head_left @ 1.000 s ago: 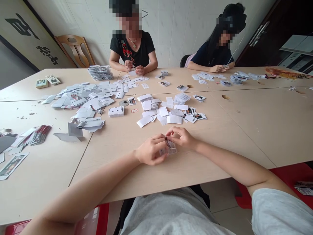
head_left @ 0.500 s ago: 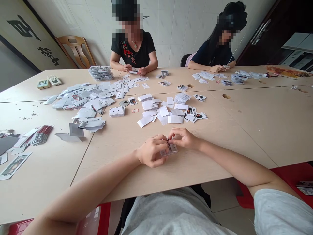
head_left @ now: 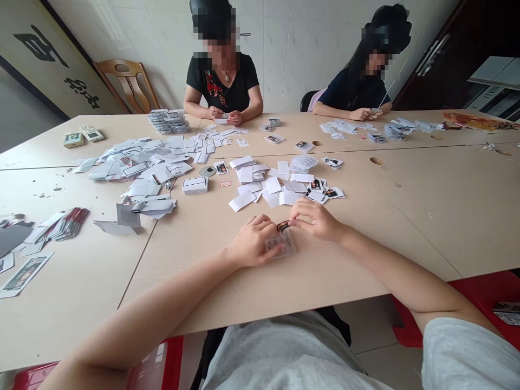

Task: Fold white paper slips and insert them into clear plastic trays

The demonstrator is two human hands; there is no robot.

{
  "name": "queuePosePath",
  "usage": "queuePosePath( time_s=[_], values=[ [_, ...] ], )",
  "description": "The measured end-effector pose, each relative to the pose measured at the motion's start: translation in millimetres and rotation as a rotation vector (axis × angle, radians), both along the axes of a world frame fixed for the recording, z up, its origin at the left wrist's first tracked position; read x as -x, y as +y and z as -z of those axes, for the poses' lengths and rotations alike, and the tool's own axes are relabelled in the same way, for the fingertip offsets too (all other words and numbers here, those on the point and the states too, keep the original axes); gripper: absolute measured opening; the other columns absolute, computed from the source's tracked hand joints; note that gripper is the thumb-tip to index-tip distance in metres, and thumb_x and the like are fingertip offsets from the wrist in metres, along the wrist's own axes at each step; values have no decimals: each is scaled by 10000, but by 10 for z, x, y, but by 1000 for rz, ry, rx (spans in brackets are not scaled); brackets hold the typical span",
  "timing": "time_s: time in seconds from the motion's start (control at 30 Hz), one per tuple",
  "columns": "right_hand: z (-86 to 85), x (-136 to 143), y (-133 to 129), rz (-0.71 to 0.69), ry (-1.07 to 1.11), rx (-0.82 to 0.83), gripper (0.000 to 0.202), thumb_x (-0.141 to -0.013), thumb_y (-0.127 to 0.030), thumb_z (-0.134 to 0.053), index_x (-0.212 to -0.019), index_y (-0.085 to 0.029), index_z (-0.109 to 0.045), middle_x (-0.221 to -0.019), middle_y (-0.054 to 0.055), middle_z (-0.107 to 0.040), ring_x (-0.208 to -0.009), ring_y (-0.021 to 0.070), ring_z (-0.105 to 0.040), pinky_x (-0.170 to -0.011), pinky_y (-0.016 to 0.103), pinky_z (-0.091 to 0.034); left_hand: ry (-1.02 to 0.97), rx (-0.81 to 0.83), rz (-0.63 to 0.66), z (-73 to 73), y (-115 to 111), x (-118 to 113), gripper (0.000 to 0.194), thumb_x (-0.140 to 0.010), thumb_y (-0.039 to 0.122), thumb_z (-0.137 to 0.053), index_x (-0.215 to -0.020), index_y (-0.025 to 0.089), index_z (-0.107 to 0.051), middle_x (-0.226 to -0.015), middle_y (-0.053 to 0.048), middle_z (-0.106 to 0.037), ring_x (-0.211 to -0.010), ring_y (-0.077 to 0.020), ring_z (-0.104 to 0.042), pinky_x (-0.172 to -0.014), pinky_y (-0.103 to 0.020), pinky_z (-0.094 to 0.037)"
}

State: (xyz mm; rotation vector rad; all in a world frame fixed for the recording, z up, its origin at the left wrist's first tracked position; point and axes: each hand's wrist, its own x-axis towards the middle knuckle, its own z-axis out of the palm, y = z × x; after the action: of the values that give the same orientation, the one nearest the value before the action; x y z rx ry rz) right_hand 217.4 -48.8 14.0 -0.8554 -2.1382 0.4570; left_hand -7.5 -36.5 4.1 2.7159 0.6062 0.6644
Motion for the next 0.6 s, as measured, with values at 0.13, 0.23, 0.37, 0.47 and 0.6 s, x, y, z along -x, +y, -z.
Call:
queuePosePath(
  time_s=[0.13, 0.23, 0.37, 0.47, 0.6],
  values=[
    [-34, -75, 47, 201, 185, 32, 174, -846, -347, -562, -757, -198, -579, -754, 32, -576, -764, 168, -504, -722, 312, -414, 69, -21, -151, -9, -9, -14, 493, -744, 569, -550, -1043, 177, -532, -1081, -111, -572, -1045, -282, -448, -907, -449, -384],
    [-14, -113, 99, 304, 404, 229, 235, -810, -419, -583, -757, -189, -585, -778, 22, -557, -766, 153, -505, -685, 279, -415, 107, -12, -218, 12, -7, -24, 630, -687, 657, -560, -1102, 185, -525, -1150, -119, -532, -1068, -304, -423, -936, -490, -347],
    [56, -127, 156, 353, 633, 611, 265, -729, -449, -643, -784, -192, -609, -780, 2, -562, -728, 126, -500, -607, 235, -402, 123, 38, -267, 55, 9, -29, 537, -737, 627, -533, -1069, 205, -542, -1070, -93, -545, -1013, -273, -447, -906, -463, -369],
    [110, -85, 147, 305, 691, 825, 268, -687, -436, -677, -770, -189, -615, -804, 8, -568, -725, 115, -503, -547, 203, -380, 78, 24, -327, 76, 23, -29, 529, -740, 577, -572, -1094, 189, -509, -1087, -95, -533, -1024, -269, -444, -902, -442, -381],
    [146, 36, 78, 261, 602, 816, 284, -706, -455, -665, -764, -180, -626, -743, 9, -569, -646, 101, -480, -535, 211, -374, 17, -3, -385, 78, 36, -31, 544, -736, 455, -636, -1169, 186, -445, -1110, -99, -522, -1053, -274, -446, -894, -430, -395]
  ],
)
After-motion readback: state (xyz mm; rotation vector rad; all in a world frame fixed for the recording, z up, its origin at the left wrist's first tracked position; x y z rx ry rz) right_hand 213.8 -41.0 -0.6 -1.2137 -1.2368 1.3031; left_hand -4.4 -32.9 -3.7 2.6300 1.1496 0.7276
